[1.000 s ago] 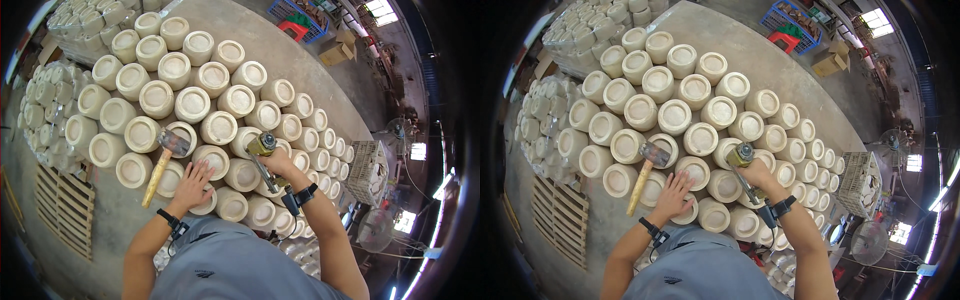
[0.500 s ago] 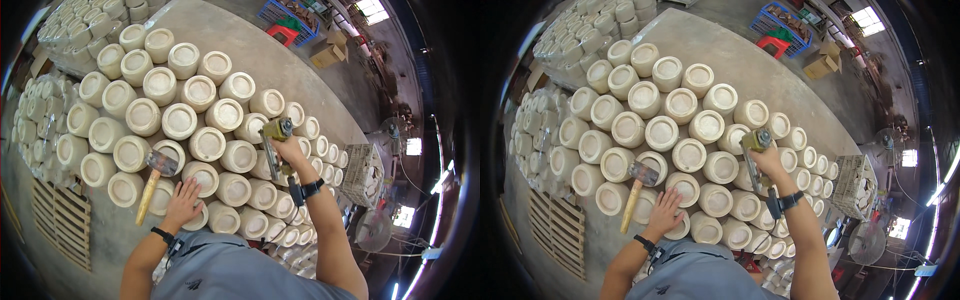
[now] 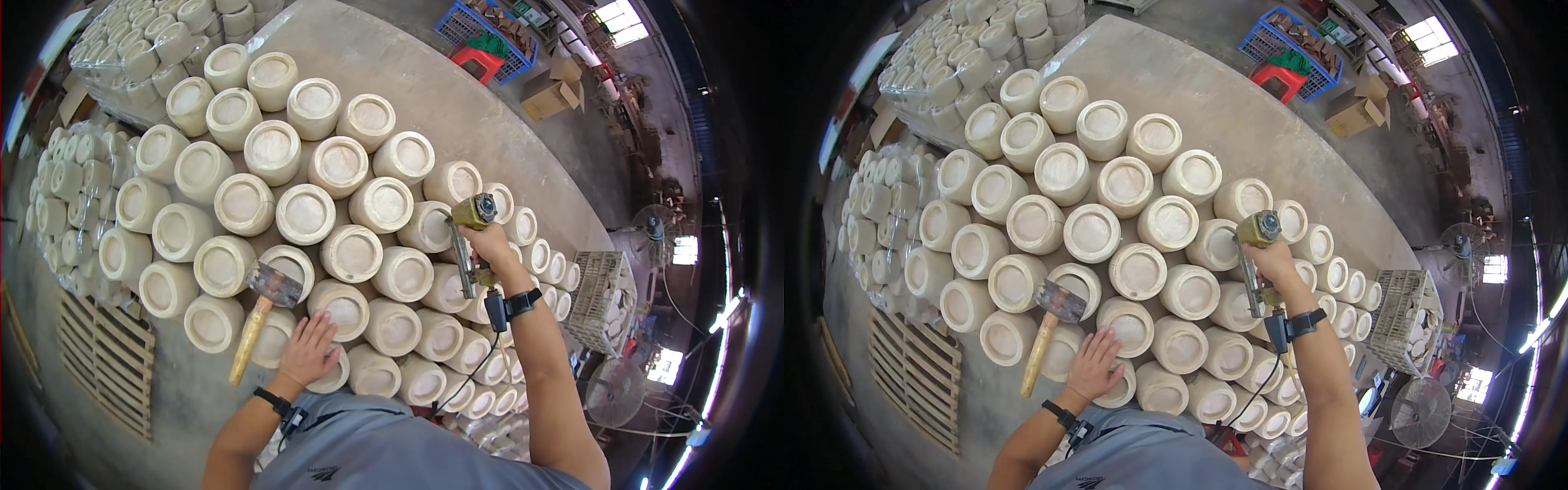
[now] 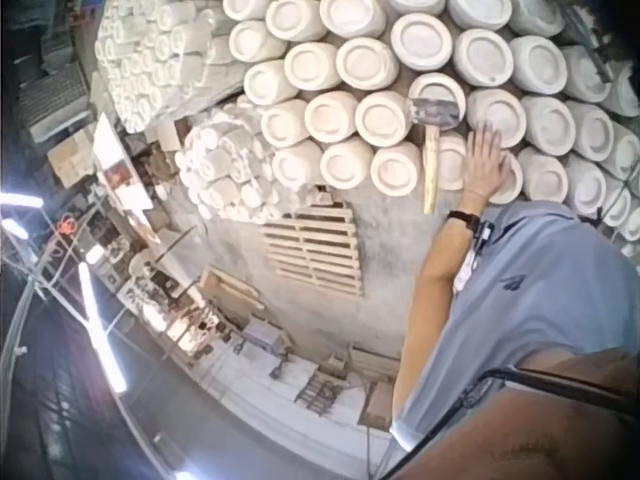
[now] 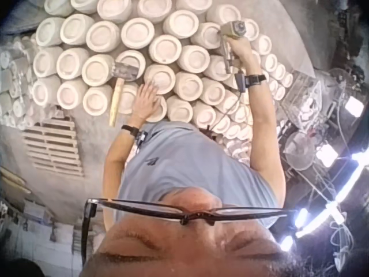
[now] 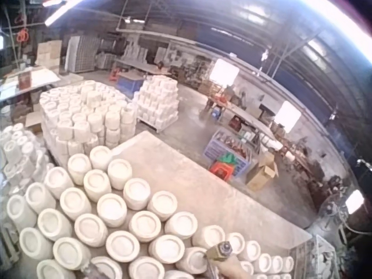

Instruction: Assembling wooden bases by nailing discs onto them using a pneumatic nail gun and a mallet.

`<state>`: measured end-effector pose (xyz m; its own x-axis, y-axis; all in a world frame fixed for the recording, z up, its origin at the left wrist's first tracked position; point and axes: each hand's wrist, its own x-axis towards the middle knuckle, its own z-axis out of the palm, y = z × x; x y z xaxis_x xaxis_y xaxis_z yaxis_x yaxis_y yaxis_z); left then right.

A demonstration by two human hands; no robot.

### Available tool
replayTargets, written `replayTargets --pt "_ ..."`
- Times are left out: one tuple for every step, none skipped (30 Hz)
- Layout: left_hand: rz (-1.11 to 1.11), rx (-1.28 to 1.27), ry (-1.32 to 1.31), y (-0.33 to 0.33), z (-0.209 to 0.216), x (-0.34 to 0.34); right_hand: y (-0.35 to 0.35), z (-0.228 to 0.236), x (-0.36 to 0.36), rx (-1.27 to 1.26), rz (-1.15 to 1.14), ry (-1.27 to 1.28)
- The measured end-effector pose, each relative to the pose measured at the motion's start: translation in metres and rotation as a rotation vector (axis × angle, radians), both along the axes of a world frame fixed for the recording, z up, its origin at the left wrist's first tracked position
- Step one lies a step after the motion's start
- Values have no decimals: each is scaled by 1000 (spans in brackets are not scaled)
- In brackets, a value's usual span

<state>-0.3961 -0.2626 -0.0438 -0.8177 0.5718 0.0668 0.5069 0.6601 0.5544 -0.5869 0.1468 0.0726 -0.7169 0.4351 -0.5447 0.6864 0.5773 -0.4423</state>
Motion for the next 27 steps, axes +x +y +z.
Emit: replayTargets --pt "-2 9 1 0 1 -1 1 -1 1 -8 1 -17" --pt "-3 9 -3 -1 2 -1 0 -3 2 -9 1 -21" --pt "-6 -1 2 -1 2 -1 -1 -2 2 -3 2 -26" --pt "-8 -11 7 -1 3 -2 -2 -1 2 3 3 -30" --pt "-9 -9 8 0 3 -1 -1 -3 2 6 2 -29" --pt "-8 -9 4 -1 2 -2 -1 -5 2 -10 -1 -28" --pt "-7 -9 1 -1 2 -2 -1 -6 2 -26 -4 -27" --pt "-6 -7 5 -1 1 0 -1 -5 5 -23 -3 -22" --pt "-4 -8 -3 -1 0 1 -4 -3 8 -74 1 -23" --pt "-2 -8 -12 -1 -2 1 -7 -2 10 -125 5 -25" --pt "6 -10 -8 -1 -4 0 -11 0 13 -127 13 -21" --pt "5 -4 8 -1 -3 1 -16 2 19 -141 64 -54" --pt "4 2 22 0 -2 1 -19 3 23 -155 115 -88" --pt "7 0 19 0 -1 1 -21 -2 24 -135 114 -108" --pt "8 6 26 0 -1 0 -23 -2 24 -135 111 -111" --pt "9 12 34 0 0 0 -25 -3 21 -56 161 -106" --pt "5 12 32 -2 1 2 -28 -3 18 23 210 -101" --pt "13 3 23 -1 0 1 -27 2 13 -14 208 -120" --pt "21 -6 16 0 -1 -1 -22 0 13 -6 205 -115" --pt "19 2 23 1 0 -2 -13 -7 14 -91 151 -134" --pt "4 0 10 1 0 -3 -11 -10 14 -180 100 -151" --pt "-11 -2 -2 2 0 -3 -8 -10 15 -182 114 -138" --pt "-11 2 7 3 0 -3 -5 -10 16 -178 115 -129" --pt "-7 -2 4 1 -1 -2 -7 -7 16 -186 132 -110" --pt "-3 -6 2 1 -2 -2 -7 -5 16 -194 150 -90" --pt "5 7 7 1 -4 -1 4 -11 15 -299 134 -65" --pt "8 5 15 0 -4 0 4 -6 12 -300 138 -57"
